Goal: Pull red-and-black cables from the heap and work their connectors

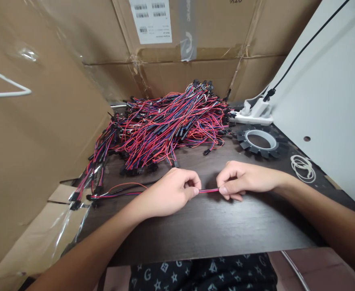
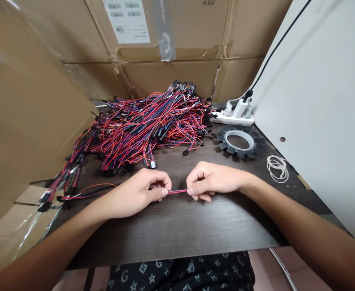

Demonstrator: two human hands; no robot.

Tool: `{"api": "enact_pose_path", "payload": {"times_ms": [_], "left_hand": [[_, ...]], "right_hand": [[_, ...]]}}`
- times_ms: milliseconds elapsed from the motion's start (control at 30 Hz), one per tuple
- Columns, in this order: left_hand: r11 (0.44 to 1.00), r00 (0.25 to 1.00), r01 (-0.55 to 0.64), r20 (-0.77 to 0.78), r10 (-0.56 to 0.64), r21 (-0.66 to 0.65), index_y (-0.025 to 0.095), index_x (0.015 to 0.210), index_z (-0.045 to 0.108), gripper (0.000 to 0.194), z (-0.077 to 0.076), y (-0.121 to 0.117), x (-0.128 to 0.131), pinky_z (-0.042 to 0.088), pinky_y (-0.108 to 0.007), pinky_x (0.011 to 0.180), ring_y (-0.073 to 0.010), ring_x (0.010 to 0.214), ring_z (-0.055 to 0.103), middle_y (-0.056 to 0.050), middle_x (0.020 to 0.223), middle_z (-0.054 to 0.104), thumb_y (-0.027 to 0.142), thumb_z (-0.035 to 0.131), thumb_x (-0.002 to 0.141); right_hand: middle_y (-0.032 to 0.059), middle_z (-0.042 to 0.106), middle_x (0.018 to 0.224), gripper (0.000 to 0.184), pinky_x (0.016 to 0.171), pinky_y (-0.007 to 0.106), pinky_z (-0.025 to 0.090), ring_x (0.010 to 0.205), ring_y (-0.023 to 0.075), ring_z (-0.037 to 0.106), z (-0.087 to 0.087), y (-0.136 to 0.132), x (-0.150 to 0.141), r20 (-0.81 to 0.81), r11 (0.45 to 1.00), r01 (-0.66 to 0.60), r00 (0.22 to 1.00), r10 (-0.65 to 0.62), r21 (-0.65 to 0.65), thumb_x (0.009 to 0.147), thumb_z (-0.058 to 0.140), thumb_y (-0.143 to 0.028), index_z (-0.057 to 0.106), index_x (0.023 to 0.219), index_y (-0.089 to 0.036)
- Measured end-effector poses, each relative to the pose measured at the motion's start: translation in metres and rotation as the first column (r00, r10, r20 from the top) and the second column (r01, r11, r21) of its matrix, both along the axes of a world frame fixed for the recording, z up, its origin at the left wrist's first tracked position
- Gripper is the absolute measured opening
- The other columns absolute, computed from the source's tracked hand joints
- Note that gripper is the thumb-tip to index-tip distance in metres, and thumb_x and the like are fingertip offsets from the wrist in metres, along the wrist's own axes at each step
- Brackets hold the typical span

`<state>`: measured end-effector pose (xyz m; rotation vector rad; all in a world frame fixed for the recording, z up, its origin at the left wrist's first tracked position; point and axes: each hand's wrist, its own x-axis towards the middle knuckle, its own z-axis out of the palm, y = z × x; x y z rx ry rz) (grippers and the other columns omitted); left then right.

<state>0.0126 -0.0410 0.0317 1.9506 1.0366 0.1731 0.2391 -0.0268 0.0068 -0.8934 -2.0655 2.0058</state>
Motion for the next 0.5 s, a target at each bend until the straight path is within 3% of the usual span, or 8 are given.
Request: {"api": "enact_pose_path", "payload": {"times_ms": [267, 500], "left_hand": [[0.999, 0.999, -0.036, -0.026, 0.035, -0.028, 0.015, 0.075, 0.056, 0.012, -0.0044, -0.0021, -0.0022, 0.037, -0.022, 0.058, -0.0103, 0.057, 0.052, 0.002, 0.058, 0.057, 0.016, 0.047, 0.082], [0.996, 0.997, -0.061, -0.033, 0.063, 0.061, 0.014, 0.071, 0.058, 0.013, -0.0028, -0.0031, 0.0003, 0.03, -0.02, 0.05, -0.0074, 0.05, 0.04, 0.005, 0.054, 0.047, 0.017, 0.05, 0.081]], "right_hand": [[0.0, 0.055, 0.052, 0.027, 0.043, 0.018, 0.03, 0.043, 0.0058, 0.042, -0.0008, -0.0001, -0.001, -0.012, 0.999, 0.018, 1.0, -0.017, 0.048, 0.085, 0.057, -0.032, 0.062, 0.071, -0.009], [0.0, 0.056, 0.053, 0.027, 0.045, 0.018, 0.032, 0.045, 0.0064, 0.04, 0.0012, -0.0049, -0.0081, 0.001, 0.992, 0.092, 0.996, -0.092, 0.091, 0.087, 0.054, -0.032, 0.065, 0.085, -0.007]]}}
